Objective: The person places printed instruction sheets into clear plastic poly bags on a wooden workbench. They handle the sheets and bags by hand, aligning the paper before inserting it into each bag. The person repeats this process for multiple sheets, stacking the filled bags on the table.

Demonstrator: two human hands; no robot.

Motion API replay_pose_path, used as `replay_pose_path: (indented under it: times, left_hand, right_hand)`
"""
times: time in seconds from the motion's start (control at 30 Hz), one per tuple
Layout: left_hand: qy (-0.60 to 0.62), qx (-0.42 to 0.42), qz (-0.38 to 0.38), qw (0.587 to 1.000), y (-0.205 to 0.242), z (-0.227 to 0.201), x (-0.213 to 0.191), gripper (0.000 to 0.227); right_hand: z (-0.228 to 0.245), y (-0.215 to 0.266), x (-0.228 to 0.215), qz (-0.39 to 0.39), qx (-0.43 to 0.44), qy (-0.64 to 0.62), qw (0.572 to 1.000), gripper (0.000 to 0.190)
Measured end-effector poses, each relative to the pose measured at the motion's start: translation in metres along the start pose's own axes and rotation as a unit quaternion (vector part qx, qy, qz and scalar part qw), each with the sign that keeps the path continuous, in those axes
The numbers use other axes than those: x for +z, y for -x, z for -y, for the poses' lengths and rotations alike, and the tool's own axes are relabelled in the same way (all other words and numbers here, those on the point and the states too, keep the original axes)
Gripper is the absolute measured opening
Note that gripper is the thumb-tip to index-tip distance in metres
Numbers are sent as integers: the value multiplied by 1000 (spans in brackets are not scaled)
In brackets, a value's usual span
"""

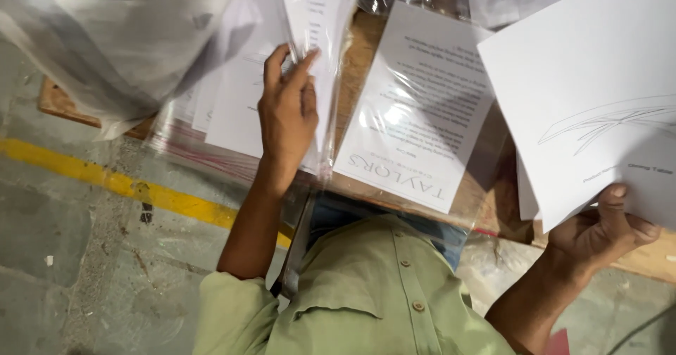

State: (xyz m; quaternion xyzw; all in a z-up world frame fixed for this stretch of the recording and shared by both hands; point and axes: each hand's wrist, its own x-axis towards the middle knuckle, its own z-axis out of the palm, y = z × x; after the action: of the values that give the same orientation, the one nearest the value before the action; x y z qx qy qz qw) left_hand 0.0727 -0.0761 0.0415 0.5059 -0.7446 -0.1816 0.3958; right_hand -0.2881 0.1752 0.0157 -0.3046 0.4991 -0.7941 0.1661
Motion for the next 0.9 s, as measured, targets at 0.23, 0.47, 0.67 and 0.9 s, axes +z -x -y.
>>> replay_pose_path:
  times: [0.23, 0.47, 0.67, 0.9]
  left_hand:
    - [-42, 159, 373, 913, 59, -56, 20, 50]
    - [-20, 271, 456, 847, 69, -72, 22, 73]
    - [-12, 293, 358, 887, 95, -58, 39, 30]
    - [66, 250, 346, 902, 95, -78, 38, 48]
  right_hand:
    - [17, 13, -4, 52, -106, 228, 967, 19]
    - [21, 25, -31, 33, -158, 302, 940, 19]
    - [49, 52, -43, -65, -14, 91, 994, 11]
    - [108, 100, -50, -73, 50, 145, 985, 12]
